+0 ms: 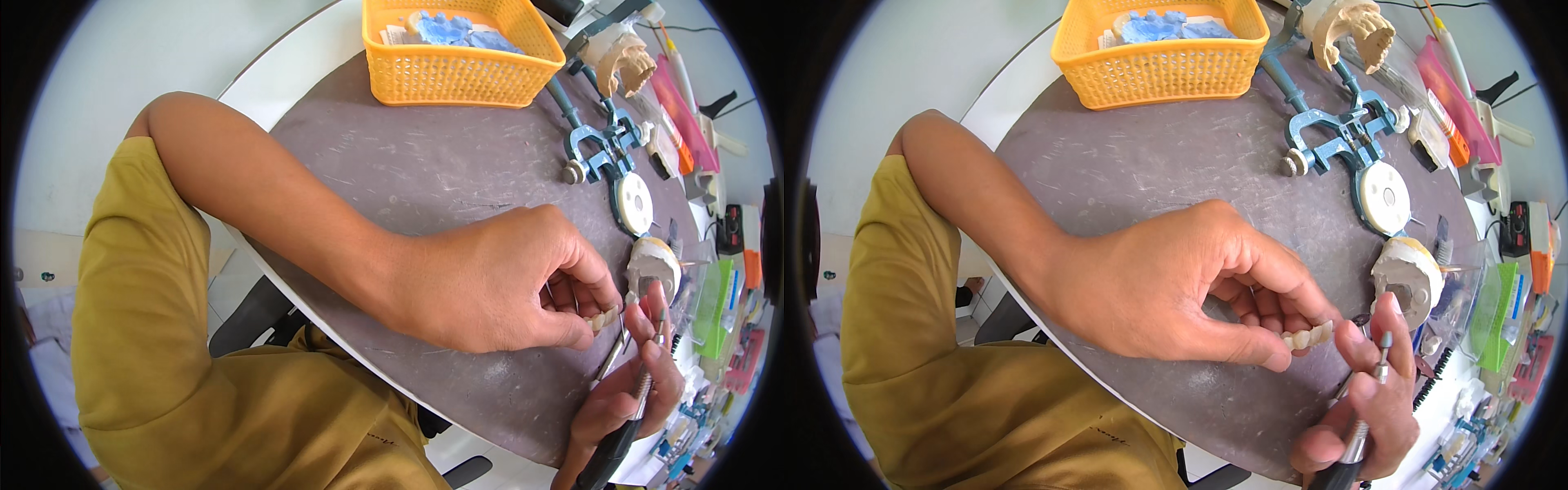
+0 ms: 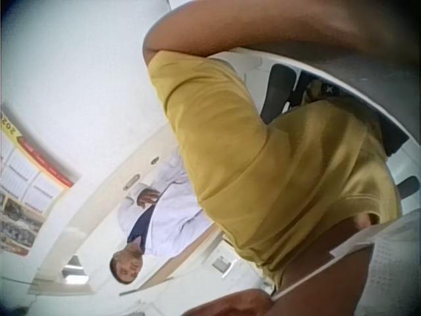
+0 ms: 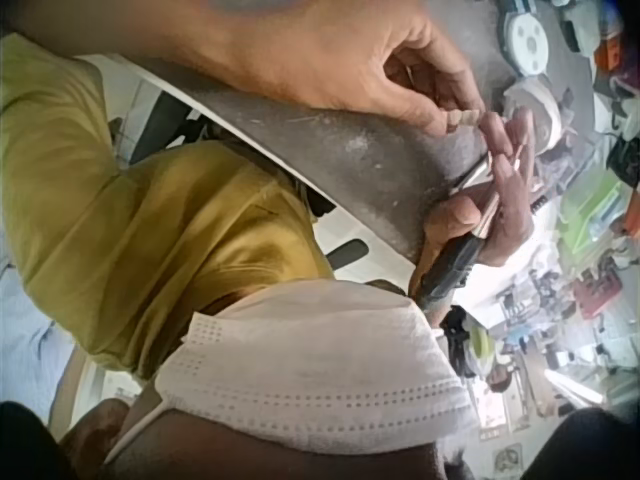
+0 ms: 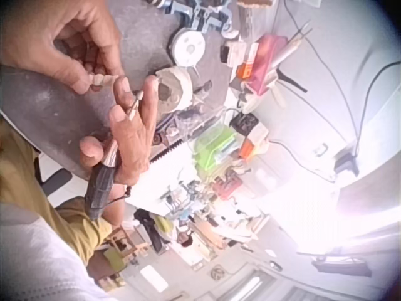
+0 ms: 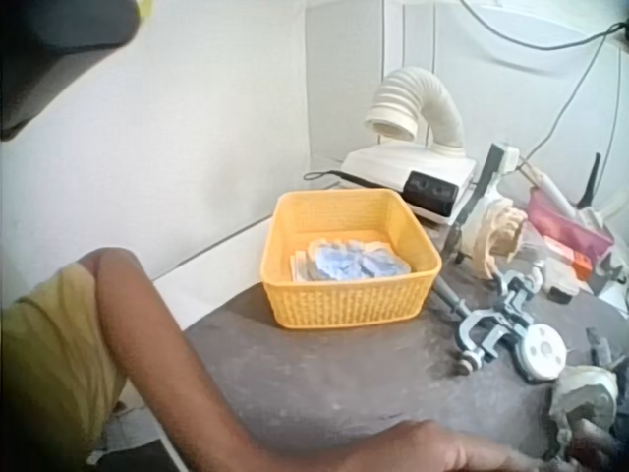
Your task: The person holds a dental bridge and uses a handheld rotary tool to polish the surfaces of the prosthetic teeth.
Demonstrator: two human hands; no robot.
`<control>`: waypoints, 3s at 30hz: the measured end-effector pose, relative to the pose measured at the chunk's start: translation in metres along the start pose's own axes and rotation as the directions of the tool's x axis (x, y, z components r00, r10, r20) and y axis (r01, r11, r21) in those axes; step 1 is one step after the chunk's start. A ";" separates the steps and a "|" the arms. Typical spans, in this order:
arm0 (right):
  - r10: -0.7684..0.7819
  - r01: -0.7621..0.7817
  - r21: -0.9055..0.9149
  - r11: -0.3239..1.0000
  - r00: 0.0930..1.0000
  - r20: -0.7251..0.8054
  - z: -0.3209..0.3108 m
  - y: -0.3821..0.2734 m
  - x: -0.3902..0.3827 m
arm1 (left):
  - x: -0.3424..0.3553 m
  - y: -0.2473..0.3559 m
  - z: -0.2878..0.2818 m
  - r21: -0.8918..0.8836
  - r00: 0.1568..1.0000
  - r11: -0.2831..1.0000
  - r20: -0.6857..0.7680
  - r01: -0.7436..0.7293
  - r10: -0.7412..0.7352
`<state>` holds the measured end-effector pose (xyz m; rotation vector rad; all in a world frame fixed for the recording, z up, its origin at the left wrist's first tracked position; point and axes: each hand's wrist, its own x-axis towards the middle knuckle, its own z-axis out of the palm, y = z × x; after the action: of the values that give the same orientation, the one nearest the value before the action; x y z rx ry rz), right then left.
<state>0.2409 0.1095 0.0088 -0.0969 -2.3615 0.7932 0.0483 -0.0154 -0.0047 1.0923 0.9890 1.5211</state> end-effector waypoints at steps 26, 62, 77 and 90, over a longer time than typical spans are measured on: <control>0.226 -0.224 0.107 0.969 0.974 -0.010 0.002 -0.016 0.001 | 0.001 -0.001 -0.003 -0.094 0.995 0.991 0.002 0.098 -0.098; 0.219 -0.219 0.084 0.972 0.976 0.006 0.005 -0.015 0.001 | 0.002 0.001 -0.005 -0.136 0.984 0.975 0.062 0.174 -0.167; 0.163 -0.168 0.104 0.980 0.985 0.057 0.001 -0.008 0.001 | 0.002 0.001 -0.005 -0.131 0.985 0.977 0.076 0.166 -0.157; 0.197 -0.197 0.100 0.975 0.980 0.008 0.006 -0.013 0.002 | 0.002 0.004 -0.005 -0.138 0.982 0.974 0.079 0.183 -0.173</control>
<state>0.2370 0.0968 0.0136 -0.2932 -2.3304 1.0038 0.0421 -0.0147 -0.0024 0.9209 0.8921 1.3798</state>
